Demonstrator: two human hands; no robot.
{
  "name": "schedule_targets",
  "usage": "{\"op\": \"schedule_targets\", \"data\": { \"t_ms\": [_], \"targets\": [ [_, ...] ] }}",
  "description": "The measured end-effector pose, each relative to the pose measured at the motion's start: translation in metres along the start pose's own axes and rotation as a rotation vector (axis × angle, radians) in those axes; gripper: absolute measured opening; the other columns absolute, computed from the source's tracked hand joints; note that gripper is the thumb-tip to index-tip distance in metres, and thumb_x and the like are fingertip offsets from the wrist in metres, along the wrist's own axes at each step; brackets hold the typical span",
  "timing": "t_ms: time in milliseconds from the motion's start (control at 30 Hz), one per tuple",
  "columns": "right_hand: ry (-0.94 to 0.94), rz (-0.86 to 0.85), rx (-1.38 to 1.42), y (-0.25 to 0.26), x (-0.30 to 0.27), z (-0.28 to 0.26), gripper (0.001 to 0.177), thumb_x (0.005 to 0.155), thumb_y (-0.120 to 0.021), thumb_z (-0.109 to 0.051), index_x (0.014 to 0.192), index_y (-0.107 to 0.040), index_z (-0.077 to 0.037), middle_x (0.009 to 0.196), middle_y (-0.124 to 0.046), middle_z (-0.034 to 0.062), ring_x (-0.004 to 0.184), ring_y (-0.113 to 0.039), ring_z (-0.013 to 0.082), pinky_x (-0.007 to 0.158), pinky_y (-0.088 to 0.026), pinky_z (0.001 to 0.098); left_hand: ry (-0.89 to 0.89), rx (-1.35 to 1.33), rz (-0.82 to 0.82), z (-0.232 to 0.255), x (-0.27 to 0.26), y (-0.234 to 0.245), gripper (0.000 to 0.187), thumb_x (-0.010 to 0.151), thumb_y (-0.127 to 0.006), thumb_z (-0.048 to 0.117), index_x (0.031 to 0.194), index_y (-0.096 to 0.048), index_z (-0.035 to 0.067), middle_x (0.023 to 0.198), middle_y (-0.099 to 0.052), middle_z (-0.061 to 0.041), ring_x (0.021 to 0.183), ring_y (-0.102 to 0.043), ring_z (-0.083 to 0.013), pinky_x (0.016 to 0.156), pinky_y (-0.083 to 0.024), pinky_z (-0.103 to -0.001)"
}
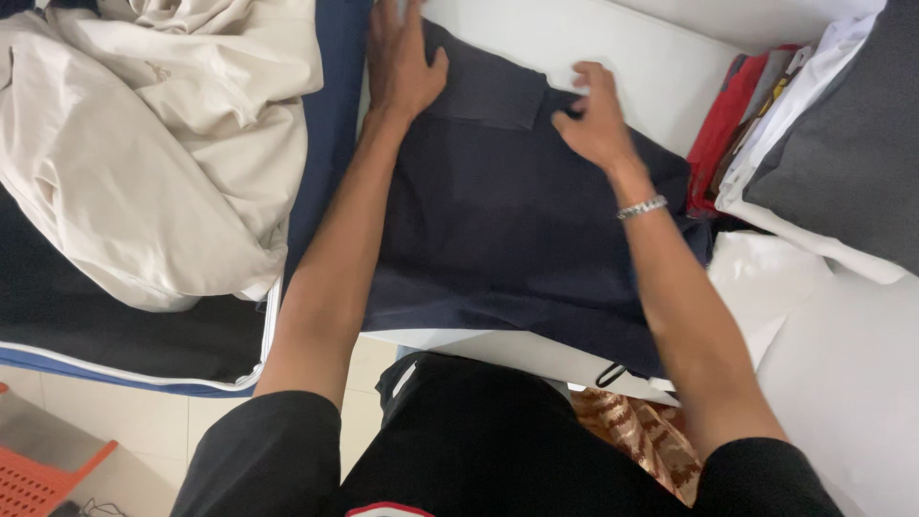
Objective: The person picks a dark shirt out of a suitcase, spreads it on a surface, and folds it into a square.
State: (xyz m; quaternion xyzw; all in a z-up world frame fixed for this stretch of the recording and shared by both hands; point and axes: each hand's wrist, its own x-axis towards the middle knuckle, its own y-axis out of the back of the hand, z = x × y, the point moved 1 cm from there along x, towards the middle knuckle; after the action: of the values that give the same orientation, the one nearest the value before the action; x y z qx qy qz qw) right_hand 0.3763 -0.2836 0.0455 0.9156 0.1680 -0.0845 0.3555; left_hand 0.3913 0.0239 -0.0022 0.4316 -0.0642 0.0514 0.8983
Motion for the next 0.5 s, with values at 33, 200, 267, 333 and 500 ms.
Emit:
{"op": "schedule_targets", "data": {
  "t_ms": [33, 200, 267, 333, 500],
  "targets": [
    [0.030, 0.002, -0.145, 0.013, -0.009, 0.001, 0.064, 0.079, -0.079, -0.008, 0.135, -0.049, -0.001, 0.124, -0.053, 0.0195, 0.105, -0.061, 0.0323, 0.083, -0.055, 0.0427, -0.056, 0.091, -0.048, 0.010, 0.001, 0.007, 0.070, 0.081, -0.083, 0.010, 0.142, -0.050, 0.009, 0.141, -0.046, -0.030, 0.127, -0.042, -0.0468, 0.106, -0.039, -0.055],
    [0.082, 0.010, -0.881, 0.041, -0.067, 0.019, 0.052, 0.078, -0.082, -0.009, 0.122, -0.058, 0.006, 0.114, -0.059, 0.0214, 0.103, -0.060, 0.0398, 0.081, -0.053, 0.0493, -0.294, 0.241, -0.333, 0.036, 0.013, 0.001, 0.077, 0.068, -0.088, 0.014, 0.139, -0.056, 0.010, 0.133, -0.059, -0.012, 0.131, -0.049, -0.0315, 0.116, -0.026, -0.058],
    [0.140, 0.020, -0.933, 0.043, -0.086, 0.031, 0.048, 0.078, -0.078, -0.003, 0.122, -0.059, 0.005, 0.114, -0.060, 0.0195, 0.106, -0.060, 0.0374, 0.086, -0.054, 0.0457, -0.292, 0.324, -0.433, 0.034, 0.025, -0.004, 0.066, 0.070, -0.089, 0.014, 0.130, -0.061, 0.009, 0.126, -0.062, -0.013, 0.127, -0.052, -0.0324, 0.115, -0.026, -0.059],
    [0.174, 0.054, -0.951, 0.051, -0.105, 0.045, 0.038, 0.082, -0.074, 0.000, 0.117, -0.060, 0.004, 0.115, -0.060, 0.0185, 0.108, -0.060, 0.0367, 0.090, -0.053, 0.0447, -0.275, 0.374, -0.564, 0.029, 0.030, -0.010, 0.045, 0.076, -0.087, 0.014, 0.116, -0.068, 0.008, 0.120, -0.064, -0.015, 0.124, -0.055, -0.0338, 0.114, -0.028, -0.060],
    [0.437, 0.316, -0.797, 0.073, -0.139, 0.053, 0.022, 0.088, -0.067, -0.003, 0.109, -0.060, -0.002, 0.117, -0.061, 0.0190, 0.110, -0.060, 0.0377, 0.095, -0.051, 0.0479, -0.428, 0.376, -0.493, 0.021, 0.038, -0.012, 0.021, 0.083, -0.085, 0.009, 0.098, -0.072, 0.003, 0.115, -0.070, -0.016, 0.112, -0.067, -0.0357, 0.095, -0.054, -0.050]
  ]
}}
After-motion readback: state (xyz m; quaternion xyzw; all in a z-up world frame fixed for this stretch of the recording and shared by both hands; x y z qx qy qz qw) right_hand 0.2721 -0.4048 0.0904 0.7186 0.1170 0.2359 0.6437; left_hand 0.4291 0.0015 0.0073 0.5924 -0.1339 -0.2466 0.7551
